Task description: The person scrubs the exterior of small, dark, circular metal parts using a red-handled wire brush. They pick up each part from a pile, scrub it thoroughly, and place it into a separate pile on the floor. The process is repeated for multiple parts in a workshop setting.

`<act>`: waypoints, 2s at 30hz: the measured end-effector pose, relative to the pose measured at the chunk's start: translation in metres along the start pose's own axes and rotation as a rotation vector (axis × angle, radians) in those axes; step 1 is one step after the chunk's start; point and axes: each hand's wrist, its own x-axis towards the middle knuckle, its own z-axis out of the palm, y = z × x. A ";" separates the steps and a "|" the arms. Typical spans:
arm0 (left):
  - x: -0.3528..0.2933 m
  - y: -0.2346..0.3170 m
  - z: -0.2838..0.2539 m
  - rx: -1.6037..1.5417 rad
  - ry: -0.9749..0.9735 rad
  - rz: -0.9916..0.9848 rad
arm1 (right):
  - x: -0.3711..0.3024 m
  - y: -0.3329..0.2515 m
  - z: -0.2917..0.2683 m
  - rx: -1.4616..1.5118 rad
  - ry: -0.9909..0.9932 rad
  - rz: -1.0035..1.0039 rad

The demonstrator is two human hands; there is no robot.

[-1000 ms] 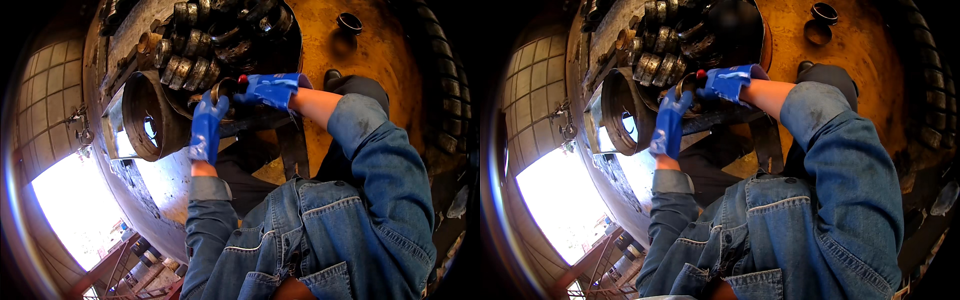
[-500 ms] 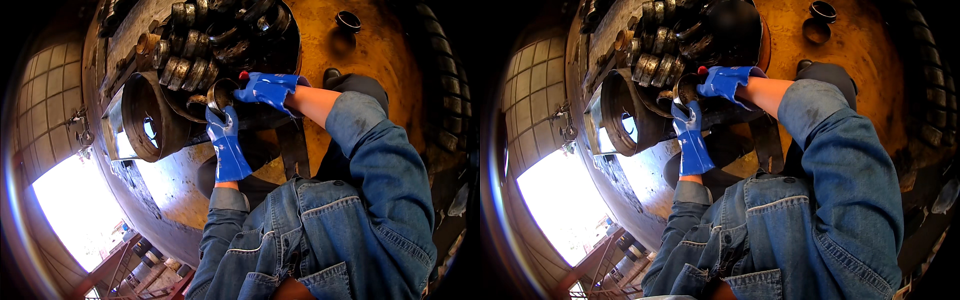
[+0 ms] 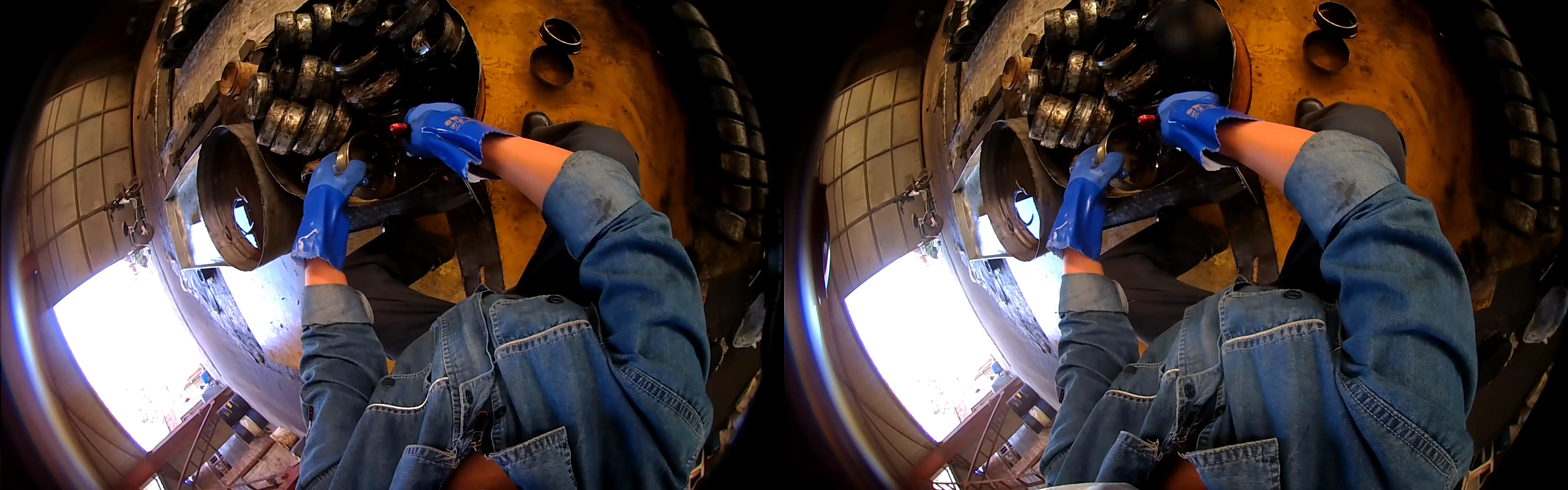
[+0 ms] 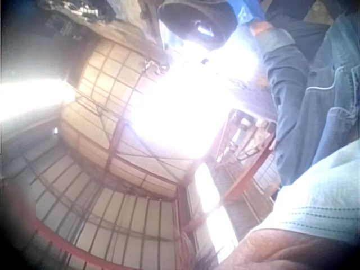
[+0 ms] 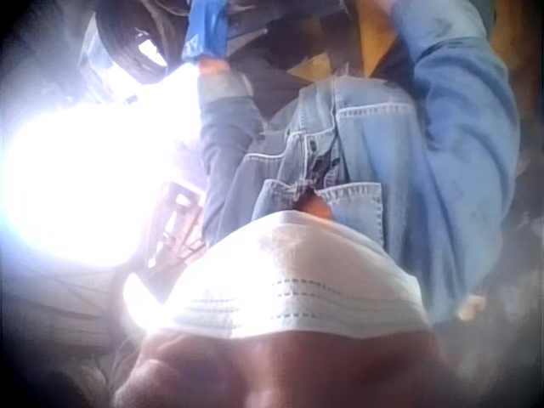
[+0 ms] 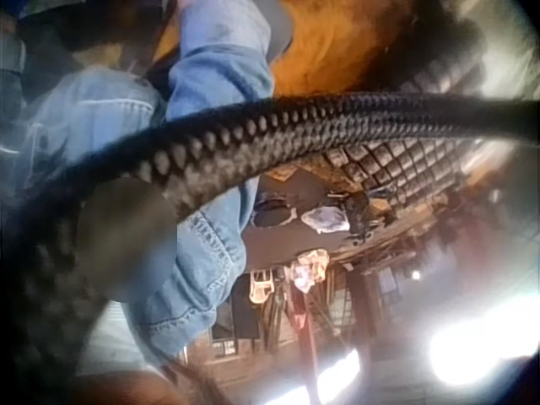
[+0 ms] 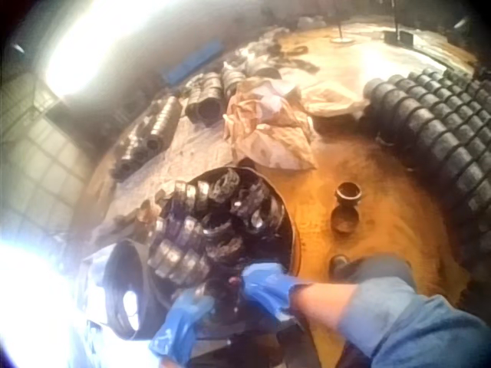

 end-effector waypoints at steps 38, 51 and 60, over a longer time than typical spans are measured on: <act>-0.031 0.021 0.024 -0.123 0.028 0.217 | -0.027 -0.006 -0.015 0.197 0.180 -0.130; -0.039 0.032 0.002 0.781 0.082 0.498 | -0.043 -0.017 0.001 0.266 0.338 -0.782; -0.073 0.069 0.010 0.748 0.073 0.414 | -0.055 -0.006 0.003 -0.065 0.014 -0.628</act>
